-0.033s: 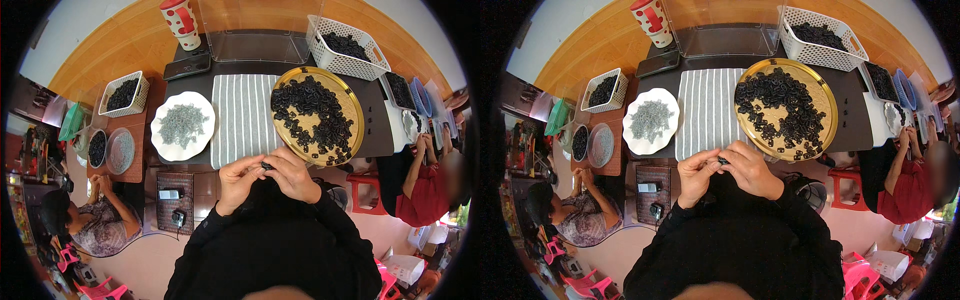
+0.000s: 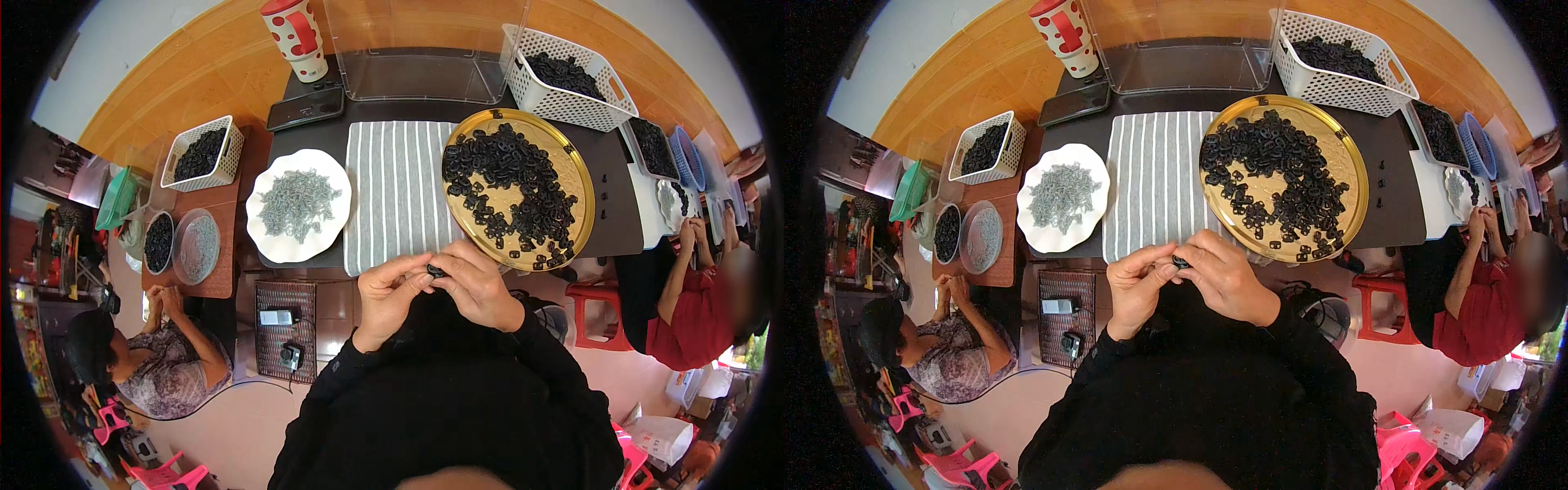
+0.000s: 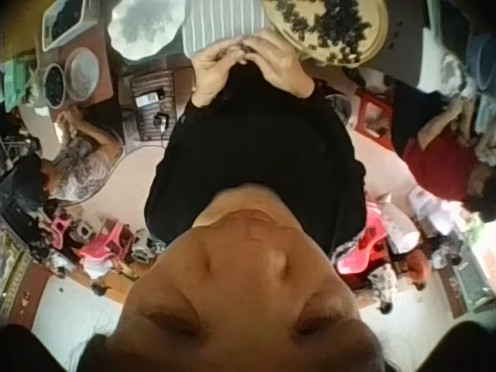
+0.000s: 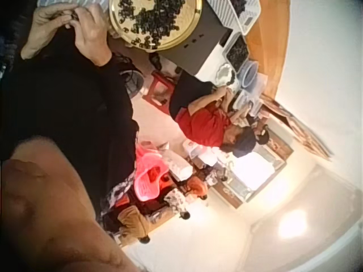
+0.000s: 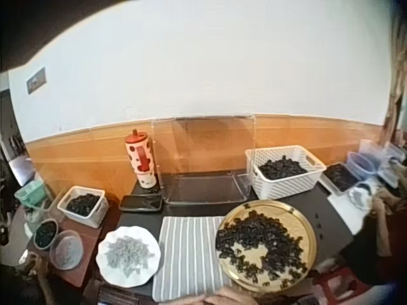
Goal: The person picks up a black plastic toggle and a metal spring, inserts the spring into the toggle, and places the assembled piece onto a striped cloth. This process is repeated for several toggles and springs, occasionally moving items on a gold tray to reach more pieces.
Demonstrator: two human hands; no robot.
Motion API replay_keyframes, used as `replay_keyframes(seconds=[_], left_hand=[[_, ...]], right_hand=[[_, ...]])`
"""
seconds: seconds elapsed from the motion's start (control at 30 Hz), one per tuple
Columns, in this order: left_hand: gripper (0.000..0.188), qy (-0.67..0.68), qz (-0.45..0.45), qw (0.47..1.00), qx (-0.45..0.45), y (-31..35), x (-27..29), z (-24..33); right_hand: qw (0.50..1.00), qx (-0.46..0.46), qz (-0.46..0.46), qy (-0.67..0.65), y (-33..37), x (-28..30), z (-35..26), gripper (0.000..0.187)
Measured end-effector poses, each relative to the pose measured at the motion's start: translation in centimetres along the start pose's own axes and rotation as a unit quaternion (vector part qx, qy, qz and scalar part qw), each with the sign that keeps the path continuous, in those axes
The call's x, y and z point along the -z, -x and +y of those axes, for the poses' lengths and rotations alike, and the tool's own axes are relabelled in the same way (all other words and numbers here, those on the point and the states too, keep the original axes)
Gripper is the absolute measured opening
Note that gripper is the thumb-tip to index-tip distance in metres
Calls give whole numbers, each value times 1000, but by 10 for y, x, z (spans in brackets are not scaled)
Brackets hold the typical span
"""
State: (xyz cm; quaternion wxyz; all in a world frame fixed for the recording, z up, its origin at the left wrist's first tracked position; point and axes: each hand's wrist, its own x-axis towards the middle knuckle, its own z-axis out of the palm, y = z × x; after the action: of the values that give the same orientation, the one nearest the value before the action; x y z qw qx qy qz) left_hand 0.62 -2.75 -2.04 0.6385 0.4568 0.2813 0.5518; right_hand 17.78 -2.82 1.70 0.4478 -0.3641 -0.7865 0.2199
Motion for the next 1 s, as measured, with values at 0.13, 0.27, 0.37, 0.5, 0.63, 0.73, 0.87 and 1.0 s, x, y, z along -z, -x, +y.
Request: replay_keyframes(seconds=[0.13, 0.27, 0.37, 0.5, 0.63, 0.73, 0.87, 1.0], left_hand=[[30, -15, -2, 1000, -7, 1, 0, 0], [28, -11, -9, 1000, -14, 1, 1, -2], [27, -10, -15, 1000, -25, 3, 2, -4], [27, -5, -7, 1000, -24, 3, 0, -3], [26, -2, -15, 1000, -27, 1, 1, -6], [26, 3, -21, 999, -33, -1, 3, -8], [29, 4, -22, 999, -28, -5, -4, 1], [33, -38, -52, 998, 22, -5, -4, 11]], right_hand=[[1000, 13, 3, 11, 1, -2, 1, 36], [999, 22, 12, 21, 1, -4, -1, 38], [999, 31, 18, 26, 2, -4, -2, 38], [999, 43, 17, 26, 2, -4, 0, 37], [998, 49, 22, 20, 0, -3, 3, 36], [997, 62, 20, 29, -1, -4, 3, 34], [999, -1, 44, -12, 2, -5, -1, 30], [995, -82, -19, -54, 0, 17, -6, 26]])
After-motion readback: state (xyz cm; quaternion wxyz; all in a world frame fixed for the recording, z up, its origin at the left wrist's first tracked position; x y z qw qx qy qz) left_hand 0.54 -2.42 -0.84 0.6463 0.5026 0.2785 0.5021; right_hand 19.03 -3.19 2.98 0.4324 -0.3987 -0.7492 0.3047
